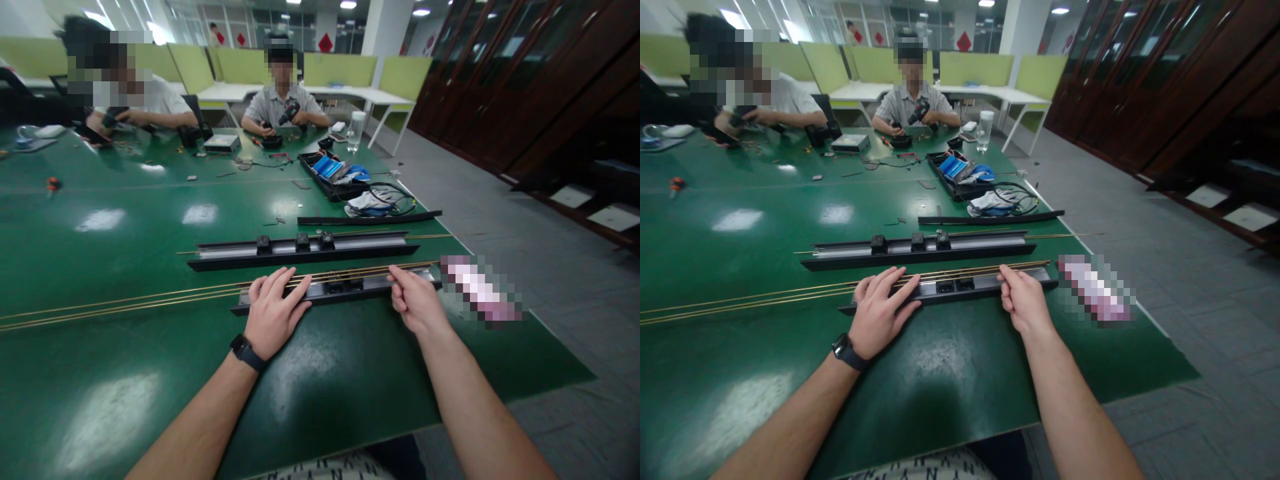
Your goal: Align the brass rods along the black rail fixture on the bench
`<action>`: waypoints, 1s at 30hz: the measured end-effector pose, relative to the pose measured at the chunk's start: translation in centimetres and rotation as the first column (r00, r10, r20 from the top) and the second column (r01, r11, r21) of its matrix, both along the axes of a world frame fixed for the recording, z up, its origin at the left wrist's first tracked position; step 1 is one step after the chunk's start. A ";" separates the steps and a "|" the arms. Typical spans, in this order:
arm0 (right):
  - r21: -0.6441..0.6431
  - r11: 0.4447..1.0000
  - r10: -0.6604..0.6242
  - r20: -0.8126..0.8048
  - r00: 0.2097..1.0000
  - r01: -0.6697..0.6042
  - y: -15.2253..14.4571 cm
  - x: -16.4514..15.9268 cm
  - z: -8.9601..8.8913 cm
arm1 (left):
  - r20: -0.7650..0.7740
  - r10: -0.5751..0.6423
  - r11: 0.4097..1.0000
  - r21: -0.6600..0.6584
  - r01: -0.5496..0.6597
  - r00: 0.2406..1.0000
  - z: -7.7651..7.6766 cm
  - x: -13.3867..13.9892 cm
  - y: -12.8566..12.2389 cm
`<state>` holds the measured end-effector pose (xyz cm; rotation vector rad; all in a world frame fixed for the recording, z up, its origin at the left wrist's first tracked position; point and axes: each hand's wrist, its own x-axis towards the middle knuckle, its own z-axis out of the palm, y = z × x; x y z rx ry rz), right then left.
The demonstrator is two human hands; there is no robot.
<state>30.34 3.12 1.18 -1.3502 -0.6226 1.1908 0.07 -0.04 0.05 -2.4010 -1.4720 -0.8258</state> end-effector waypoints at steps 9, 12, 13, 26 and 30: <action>0.015 0.997 0.075 0.019 0.997 -0.075 -0.1 0.2 0.3 | 0.007 -0.005 1.000 0.011 0.005 1.000 0.0 0.0 0.0; 0.022 0.997 0.079 -0.002 0.997 -0.079 -0.2 0.1 0.3 | 0.001 -0.001 1.000 0.006 0.001 1.000 0.0 0.0 0.0; 0.019 0.997 0.071 -0.010 0.997 -0.071 -0.2 0.1 0.3 | -0.001 -0.001 1.000 0.005 0.001 1.000 0.0 0.0 0.0; -0.008 1.000 0.016 -0.004 1.000 -0.016 0.0 0.1 0.3 | 0.000 -0.006 1.000 -0.003 0.006 1.000 0.1 0.1 -0.1; 0.000 0.999 0.043 0.025 0.999 -0.043 -0.1 0.2 0.3 | -0.005 -0.006 1.000 -0.004 0.006 1.000 0.2 0.1 -0.1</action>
